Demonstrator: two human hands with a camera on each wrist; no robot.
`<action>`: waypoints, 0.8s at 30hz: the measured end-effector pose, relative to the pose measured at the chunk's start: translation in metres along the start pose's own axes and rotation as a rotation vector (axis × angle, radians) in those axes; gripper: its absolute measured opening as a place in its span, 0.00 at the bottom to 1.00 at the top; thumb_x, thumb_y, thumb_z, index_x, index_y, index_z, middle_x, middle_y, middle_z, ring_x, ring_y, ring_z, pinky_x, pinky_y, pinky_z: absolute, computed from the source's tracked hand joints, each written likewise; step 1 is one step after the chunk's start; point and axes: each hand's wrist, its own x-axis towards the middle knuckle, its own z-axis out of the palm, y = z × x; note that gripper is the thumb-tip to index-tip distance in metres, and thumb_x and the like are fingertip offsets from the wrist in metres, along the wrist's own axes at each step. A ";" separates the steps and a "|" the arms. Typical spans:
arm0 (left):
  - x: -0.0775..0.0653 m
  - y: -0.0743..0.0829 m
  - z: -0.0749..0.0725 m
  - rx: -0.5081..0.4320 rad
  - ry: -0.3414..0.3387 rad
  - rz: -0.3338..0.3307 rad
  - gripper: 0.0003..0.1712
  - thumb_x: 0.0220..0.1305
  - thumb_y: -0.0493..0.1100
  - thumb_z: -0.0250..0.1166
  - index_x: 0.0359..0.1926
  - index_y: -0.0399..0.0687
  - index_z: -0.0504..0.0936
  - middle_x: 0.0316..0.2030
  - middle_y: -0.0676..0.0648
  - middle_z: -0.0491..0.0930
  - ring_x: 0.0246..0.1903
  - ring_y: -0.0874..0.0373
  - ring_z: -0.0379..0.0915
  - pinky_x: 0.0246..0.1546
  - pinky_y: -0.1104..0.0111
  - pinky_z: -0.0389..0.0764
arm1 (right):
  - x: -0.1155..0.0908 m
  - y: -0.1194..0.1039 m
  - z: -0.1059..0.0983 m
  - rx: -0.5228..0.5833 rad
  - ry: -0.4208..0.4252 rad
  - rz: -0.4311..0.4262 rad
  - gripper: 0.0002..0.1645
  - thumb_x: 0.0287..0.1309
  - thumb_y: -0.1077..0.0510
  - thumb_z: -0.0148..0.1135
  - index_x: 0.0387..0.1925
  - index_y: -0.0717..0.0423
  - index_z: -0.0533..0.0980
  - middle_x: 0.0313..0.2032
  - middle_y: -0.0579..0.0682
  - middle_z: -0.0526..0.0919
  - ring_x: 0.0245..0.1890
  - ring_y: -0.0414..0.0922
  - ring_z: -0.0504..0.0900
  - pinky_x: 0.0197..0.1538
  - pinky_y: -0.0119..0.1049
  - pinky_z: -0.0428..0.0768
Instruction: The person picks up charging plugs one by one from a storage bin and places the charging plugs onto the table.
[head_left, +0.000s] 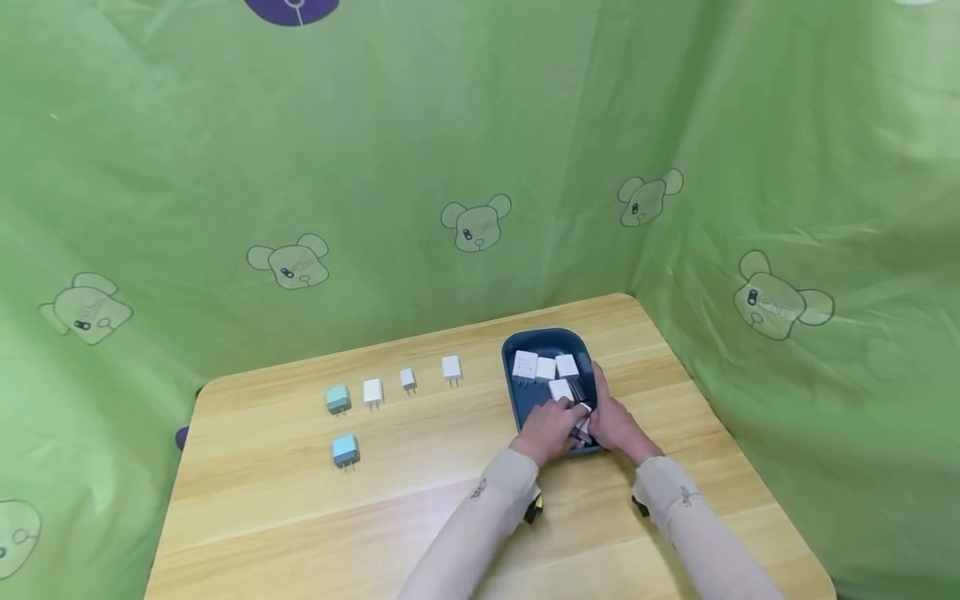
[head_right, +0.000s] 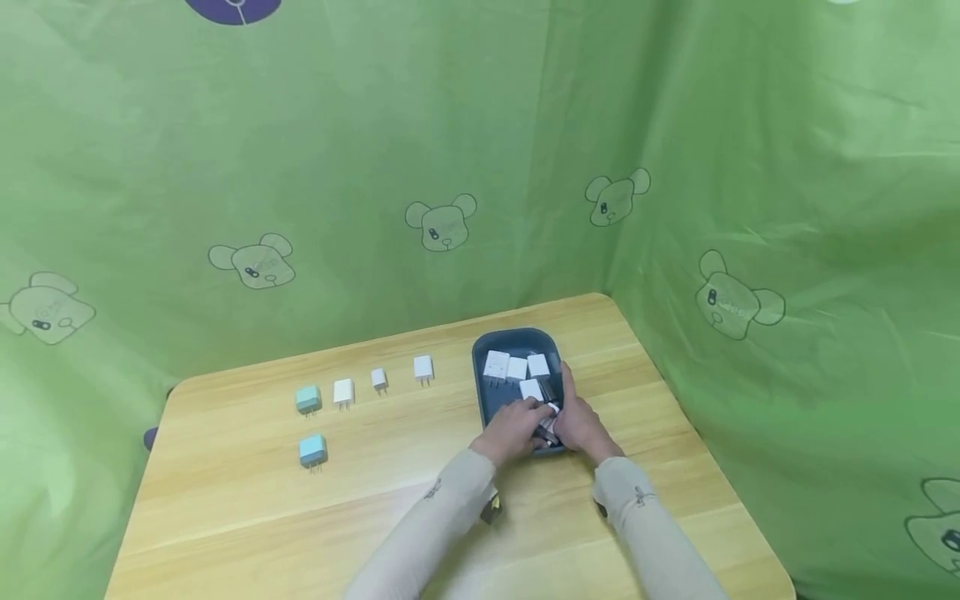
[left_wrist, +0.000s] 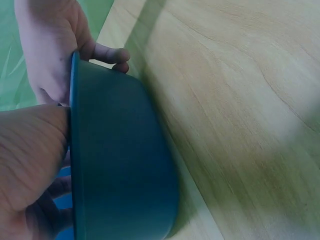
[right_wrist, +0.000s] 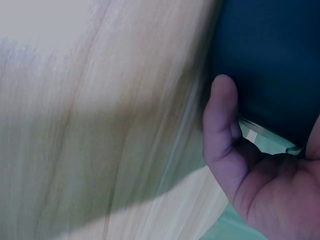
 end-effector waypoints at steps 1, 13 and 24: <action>0.001 0.000 0.000 0.000 -0.004 0.002 0.29 0.60 0.58 0.73 0.61 0.64 0.77 0.52 0.52 0.82 0.46 0.57 0.81 0.41 0.63 0.85 | 0.000 0.000 0.000 0.001 0.004 -0.003 0.56 0.58 0.71 0.46 0.79 0.55 0.28 0.29 0.67 0.80 0.23 0.51 0.76 0.27 0.41 0.72; 0.008 -0.003 0.006 -0.112 -0.089 -0.020 0.31 0.62 0.57 0.71 0.66 0.66 0.75 0.59 0.54 0.79 0.53 0.60 0.79 0.55 0.70 0.81 | 0.002 0.002 0.001 0.000 0.014 -0.033 0.57 0.57 0.71 0.47 0.79 0.57 0.28 0.28 0.66 0.79 0.23 0.52 0.75 0.28 0.41 0.72; 0.007 0.000 0.004 -0.200 -0.068 -0.067 0.31 0.59 0.58 0.73 0.63 0.65 0.78 0.53 0.53 0.79 0.47 0.62 0.78 0.47 0.70 0.82 | 0.002 0.005 0.004 -0.007 0.029 -0.041 0.57 0.56 0.71 0.48 0.79 0.56 0.29 0.29 0.68 0.81 0.25 0.53 0.77 0.30 0.45 0.74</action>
